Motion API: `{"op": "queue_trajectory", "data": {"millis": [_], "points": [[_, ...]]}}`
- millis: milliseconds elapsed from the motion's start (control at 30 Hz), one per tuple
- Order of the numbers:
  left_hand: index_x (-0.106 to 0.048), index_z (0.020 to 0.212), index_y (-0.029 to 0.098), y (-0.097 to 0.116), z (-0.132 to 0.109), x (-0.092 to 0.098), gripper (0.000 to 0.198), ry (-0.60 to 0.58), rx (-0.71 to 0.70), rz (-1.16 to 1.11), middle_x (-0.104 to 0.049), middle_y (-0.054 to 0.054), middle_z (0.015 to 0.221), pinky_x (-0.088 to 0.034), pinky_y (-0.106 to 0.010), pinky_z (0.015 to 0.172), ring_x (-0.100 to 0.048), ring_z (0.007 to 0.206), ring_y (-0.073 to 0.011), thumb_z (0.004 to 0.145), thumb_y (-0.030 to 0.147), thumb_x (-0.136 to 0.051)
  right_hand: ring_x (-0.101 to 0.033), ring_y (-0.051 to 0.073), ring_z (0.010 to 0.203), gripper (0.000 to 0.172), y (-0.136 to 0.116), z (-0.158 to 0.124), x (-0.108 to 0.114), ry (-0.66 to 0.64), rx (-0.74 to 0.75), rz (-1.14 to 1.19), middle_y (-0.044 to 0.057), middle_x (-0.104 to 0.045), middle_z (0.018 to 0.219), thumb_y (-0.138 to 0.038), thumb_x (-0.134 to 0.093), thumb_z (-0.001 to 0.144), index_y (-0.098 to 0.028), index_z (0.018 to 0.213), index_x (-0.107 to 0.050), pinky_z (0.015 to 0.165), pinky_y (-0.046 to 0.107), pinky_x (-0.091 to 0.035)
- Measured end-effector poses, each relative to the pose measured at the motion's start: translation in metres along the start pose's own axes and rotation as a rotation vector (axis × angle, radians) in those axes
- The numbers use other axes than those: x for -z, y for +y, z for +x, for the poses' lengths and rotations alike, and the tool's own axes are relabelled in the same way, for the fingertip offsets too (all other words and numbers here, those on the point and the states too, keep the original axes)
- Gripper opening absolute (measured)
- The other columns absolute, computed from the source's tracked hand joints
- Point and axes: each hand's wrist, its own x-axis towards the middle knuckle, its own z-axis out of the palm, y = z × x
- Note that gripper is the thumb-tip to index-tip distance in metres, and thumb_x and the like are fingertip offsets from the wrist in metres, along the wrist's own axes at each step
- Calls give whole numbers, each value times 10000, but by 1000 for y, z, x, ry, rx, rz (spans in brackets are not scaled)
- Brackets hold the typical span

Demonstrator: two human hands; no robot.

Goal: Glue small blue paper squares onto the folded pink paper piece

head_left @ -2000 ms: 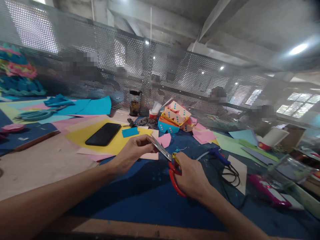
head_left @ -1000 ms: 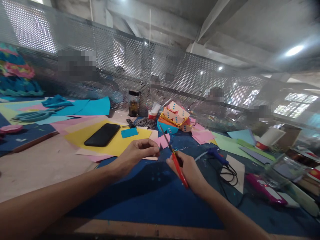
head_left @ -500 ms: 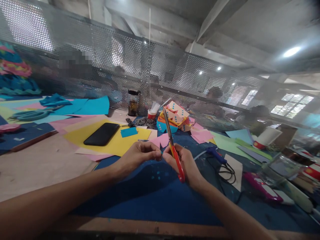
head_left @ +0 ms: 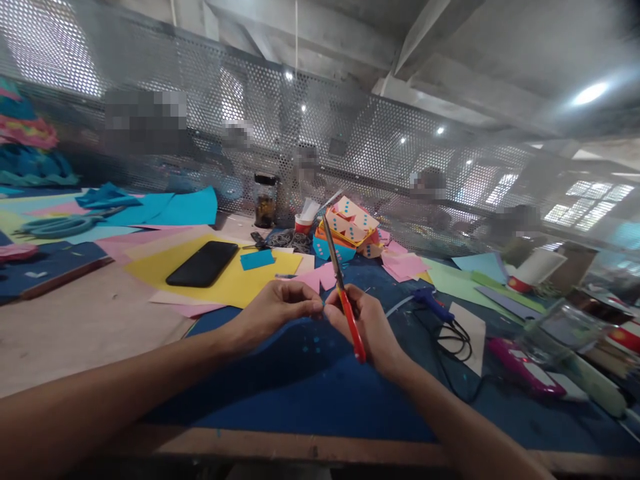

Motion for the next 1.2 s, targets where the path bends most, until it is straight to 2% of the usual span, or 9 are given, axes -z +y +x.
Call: {"op": "queue_trajectory", "data": {"millis": [233, 433, 700, 900, 1067, 1200], "points": [[-739, 772, 154, 0, -1, -1, 206, -19, 1, 15, -727, -45, 786, -493, -284, 761, -653, 761, -168, 786, 358, -767, -438, 95, 561, 103, -3, 0, -4, -1, -13, 11, -58, -482, 649, -274, -606, 774, -186, 795, -556, 521, 208, -356], [-757, 839, 164, -1, -2, -1, 200, -53, 38, 28, -755, -52, 861, -505, -292, 798, -678, 816, -187, 778, 354, -766, -427, 91, 538, 80, -1, 0, 0, -1, -44, -39, -69, -469, 627, -251, -597, 762, -193, 794, -552, 489, 202, -331], [-744, 859, 166, 5, 0, 1, 116, -40, 39, 59, -725, -37, 836, -485, -269, 783, -655, 816, -176, 797, 243, -684, -443, 88, 550, 80, 7, 0, 2, -57, -40, -25, -54, -515, 658, -253, -596, 765, -182, 791, -573, 505, 200, -352], [-693, 803, 161, 5, -1, -1, 143, -57, 36, 200, -702, -29, 776, -478, -270, 696, -641, 741, -179, 756, 295, -708, -454, 92, 567, 107, 17, 0, 1, -71, 21, -60, -43, -540, 671, -264, -595, 777, -172, 833, -601, 515, 198, -356], [-676, 769, 162, 3, -2, -2, 73, -59, -40, 324, -705, -23, 794, -476, -277, 758, -642, 790, -180, 767, 235, -683, -486, 98, 589, 99, 22, 0, 0, -104, 29, -47, -40, -578, 702, -255, -594, 789, -179, 851, -608, 547, 203, -378], [-678, 763, 160, 3, -1, 0, 107, -12, -48, 201, -683, -17, 784, -462, -270, 742, -621, 774, -166, 786, 262, -702, -489, 102, 596, 148, 16, 1, 2, -56, 18, -42, -41, -560, 693, -313, -629, 812, -171, 853, -613, 546, 205, -380]]}}
